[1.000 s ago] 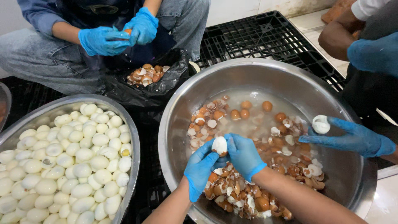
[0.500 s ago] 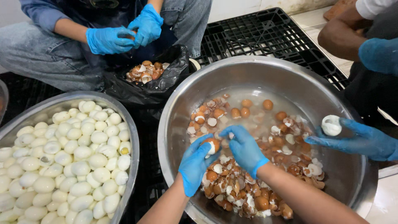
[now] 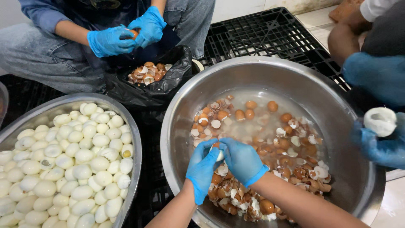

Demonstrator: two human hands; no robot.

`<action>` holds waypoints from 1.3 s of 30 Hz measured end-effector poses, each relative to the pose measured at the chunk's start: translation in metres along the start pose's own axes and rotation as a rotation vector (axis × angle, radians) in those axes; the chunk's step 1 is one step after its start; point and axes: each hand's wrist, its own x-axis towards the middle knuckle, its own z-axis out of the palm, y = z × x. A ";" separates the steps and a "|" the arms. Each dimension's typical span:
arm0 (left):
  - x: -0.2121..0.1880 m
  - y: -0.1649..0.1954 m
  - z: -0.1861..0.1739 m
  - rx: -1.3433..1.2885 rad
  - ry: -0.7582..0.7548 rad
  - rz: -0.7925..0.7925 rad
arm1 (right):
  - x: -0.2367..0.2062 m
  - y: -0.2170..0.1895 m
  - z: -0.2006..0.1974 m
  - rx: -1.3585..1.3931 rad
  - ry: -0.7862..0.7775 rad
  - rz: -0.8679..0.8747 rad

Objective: The person sits on the floor with other workers and peels boiled eggs by hand, dipping them in a water-filled basin to remove the shells. Peeled eggs are placed into a large basin of finished eggs and discarded shells go into a black bag.

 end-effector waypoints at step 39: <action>0.015 -0.011 -0.020 -0.270 -0.014 -0.175 | 0.003 0.011 0.000 0.568 -0.038 0.443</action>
